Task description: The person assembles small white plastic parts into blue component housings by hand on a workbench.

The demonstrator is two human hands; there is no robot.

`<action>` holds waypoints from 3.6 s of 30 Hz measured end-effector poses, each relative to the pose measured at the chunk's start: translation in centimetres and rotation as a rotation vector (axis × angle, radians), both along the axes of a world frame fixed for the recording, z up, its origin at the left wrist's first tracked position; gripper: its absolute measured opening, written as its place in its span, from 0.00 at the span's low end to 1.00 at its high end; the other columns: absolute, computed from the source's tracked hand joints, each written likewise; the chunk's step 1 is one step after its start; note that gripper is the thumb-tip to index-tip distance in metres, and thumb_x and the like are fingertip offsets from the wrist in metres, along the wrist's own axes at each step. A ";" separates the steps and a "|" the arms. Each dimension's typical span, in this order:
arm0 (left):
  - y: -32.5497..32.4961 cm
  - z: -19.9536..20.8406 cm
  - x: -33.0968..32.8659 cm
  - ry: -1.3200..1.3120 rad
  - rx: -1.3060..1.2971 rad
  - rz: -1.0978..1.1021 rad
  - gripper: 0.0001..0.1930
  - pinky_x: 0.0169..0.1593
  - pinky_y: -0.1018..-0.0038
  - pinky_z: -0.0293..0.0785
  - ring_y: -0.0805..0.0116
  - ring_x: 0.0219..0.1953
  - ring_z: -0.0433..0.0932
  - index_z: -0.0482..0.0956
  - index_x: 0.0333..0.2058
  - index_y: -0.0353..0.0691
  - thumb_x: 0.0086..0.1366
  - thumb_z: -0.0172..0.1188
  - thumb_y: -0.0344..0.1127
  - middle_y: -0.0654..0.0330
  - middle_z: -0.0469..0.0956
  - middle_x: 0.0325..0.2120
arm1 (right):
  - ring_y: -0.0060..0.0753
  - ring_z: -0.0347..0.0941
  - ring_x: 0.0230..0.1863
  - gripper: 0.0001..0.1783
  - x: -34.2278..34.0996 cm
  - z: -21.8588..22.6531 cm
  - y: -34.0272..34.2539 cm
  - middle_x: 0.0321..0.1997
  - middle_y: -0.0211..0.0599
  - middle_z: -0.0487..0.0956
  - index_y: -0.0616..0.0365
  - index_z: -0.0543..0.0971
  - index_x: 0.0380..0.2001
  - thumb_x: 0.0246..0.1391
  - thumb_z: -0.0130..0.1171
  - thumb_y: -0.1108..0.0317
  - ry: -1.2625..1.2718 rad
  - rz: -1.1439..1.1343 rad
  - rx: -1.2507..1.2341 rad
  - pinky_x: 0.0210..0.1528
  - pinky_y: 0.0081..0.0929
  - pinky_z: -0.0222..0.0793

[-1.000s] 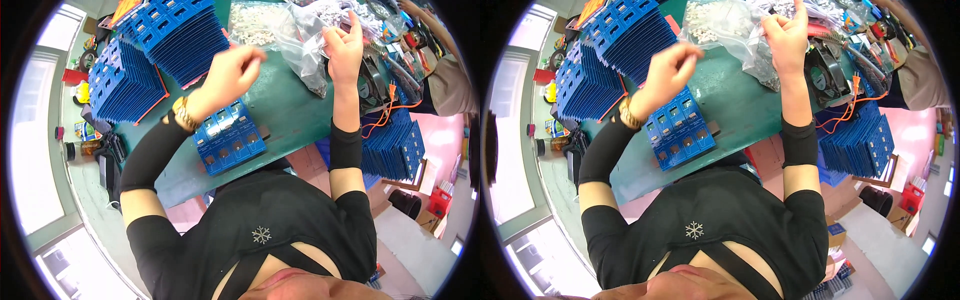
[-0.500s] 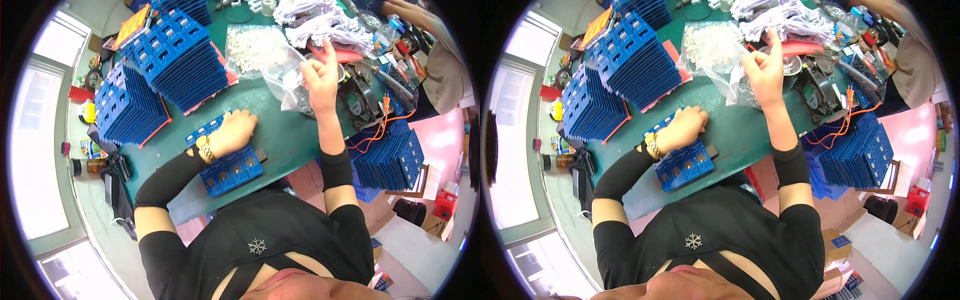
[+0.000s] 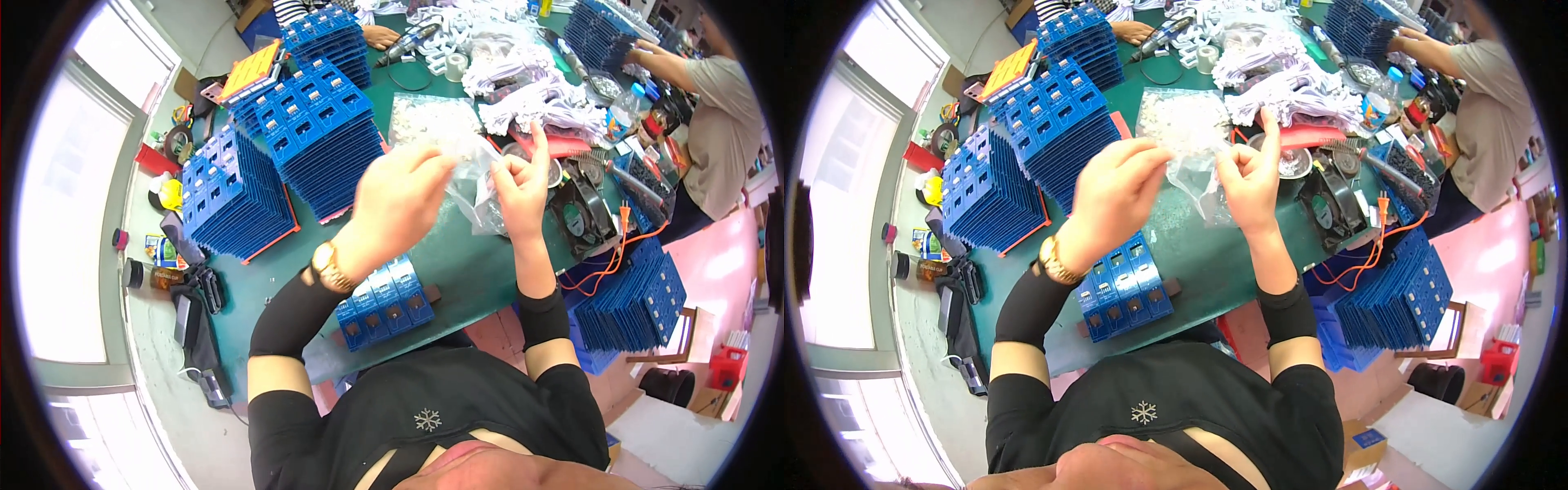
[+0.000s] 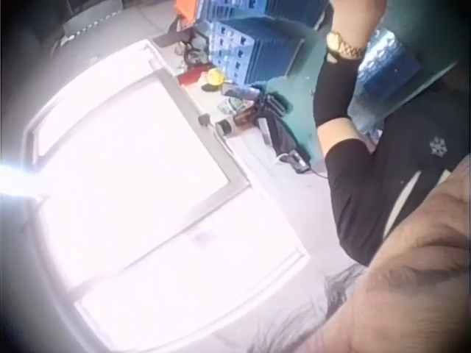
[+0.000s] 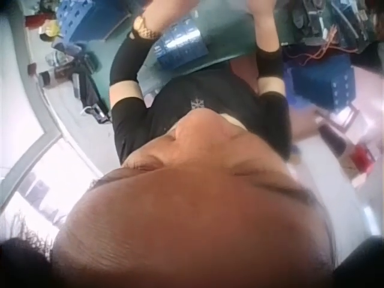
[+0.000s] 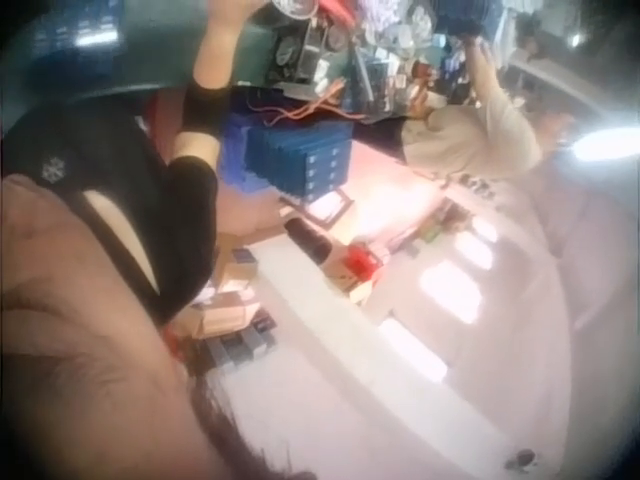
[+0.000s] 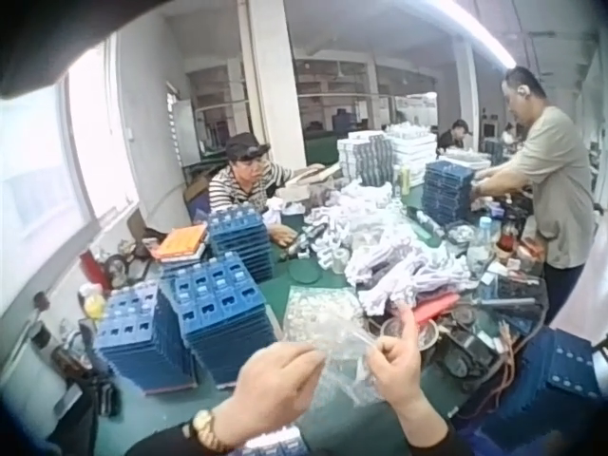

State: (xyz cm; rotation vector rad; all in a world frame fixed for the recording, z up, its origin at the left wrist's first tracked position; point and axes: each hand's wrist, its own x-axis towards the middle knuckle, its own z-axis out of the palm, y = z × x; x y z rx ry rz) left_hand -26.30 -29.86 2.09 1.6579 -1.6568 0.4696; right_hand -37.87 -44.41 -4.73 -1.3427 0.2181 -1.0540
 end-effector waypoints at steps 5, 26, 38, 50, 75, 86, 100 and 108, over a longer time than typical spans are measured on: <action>11.6 -1.9 2.6 0.101 0.151 0.332 0.08 0.39 0.68 0.76 0.56 0.34 0.79 0.79 0.37 0.37 0.58 0.63 0.30 0.54 0.79 0.32 | 0.11 0.63 0.21 0.44 -0.4 0.1 -0.5 0.21 0.24 0.69 0.61 0.40 0.69 0.56 0.52 0.83 -0.025 0.017 0.013 0.27 0.11 0.60; 24.6 -17.0 8.4 0.022 0.642 1.019 0.14 0.23 0.63 0.74 0.52 0.22 0.78 0.69 0.30 0.41 0.65 0.56 0.46 0.53 0.76 0.23 | 0.12 0.64 0.21 0.44 -0.2 -1.4 2.8 0.21 0.25 0.70 0.58 0.42 0.70 0.56 0.50 0.84 0.010 0.033 0.076 0.27 0.13 0.64; 28.8 -14.8 6.0 0.199 0.446 1.095 0.29 0.35 0.57 0.74 0.47 0.37 0.76 0.70 0.46 0.37 0.52 0.67 0.49 0.50 0.69 0.36 | 0.11 0.64 0.22 0.43 0.3 -2.8 2.6 0.21 0.24 0.70 0.59 0.42 0.70 0.55 0.50 0.83 0.111 -0.006 0.038 0.28 0.12 0.63; 26.5 -16.5 8.9 0.001 0.649 0.971 0.12 0.25 0.61 0.73 0.50 0.23 0.76 0.68 0.30 0.41 0.65 0.56 0.42 0.53 0.72 0.26 | 0.11 0.65 0.22 0.42 1.4 -3.9 2.8 0.21 0.24 0.71 0.58 0.44 0.70 0.55 0.50 0.83 0.120 0.034 0.048 0.28 0.11 0.62; 27.6 -16.6 9.5 -0.088 0.322 0.519 0.17 0.19 0.64 0.64 0.56 0.15 0.69 0.64 0.15 0.42 0.49 0.67 0.27 0.57 0.66 0.13 | 0.12 0.64 0.22 0.43 -0.1 -3.3 3.0 0.21 0.24 0.70 0.60 0.42 0.70 0.54 0.48 0.83 0.141 0.052 -0.054 0.27 0.10 0.60; 20.7 -11.4 7.3 1.723 -0.442 0.318 0.19 0.15 0.81 0.49 0.81 0.11 0.50 0.61 0.20 0.48 0.73 0.48 0.42 0.74 0.54 0.11 | 0.11 0.63 0.21 0.46 0.2 -3.4 3.4 0.22 0.24 0.69 0.55 0.38 0.70 0.54 0.49 0.84 0.138 0.140 0.011 0.25 0.11 0.59; -6.7 -7.6 3.1 0.730 0.512 0.014 0.15 0.23 0.68 0.70 0.69 0.17 0.72 0.74 0.17 0.37 0.62 0.57 0.37 0.59 0.71 0.14 | 0.12 0.63 0.21 0.48 1.8 -0.5 3.5 0.19 0.24 0.69 0.64 0.38 0.69 0.51 0.53 0.82 0.230 -0.108 -0.069 0.26 0.11 0.61; -9.2 -4.8 2.3 -0.177 0.476 0.065 0.06 0.30 0.63 0.78 0.54 0.26 0.81 0.81 0.19 0.41 0.48 0.60 0.35 0.52 0.79 0.20 | 0.12 0.64 0.21 0.47 1.1 -1.0 1.5 0.21 0.25 0.71 0.61 0.37 0.70 0.53 0.51 0.84 0.065 -0.053 0.021 0.26 0.12 0.62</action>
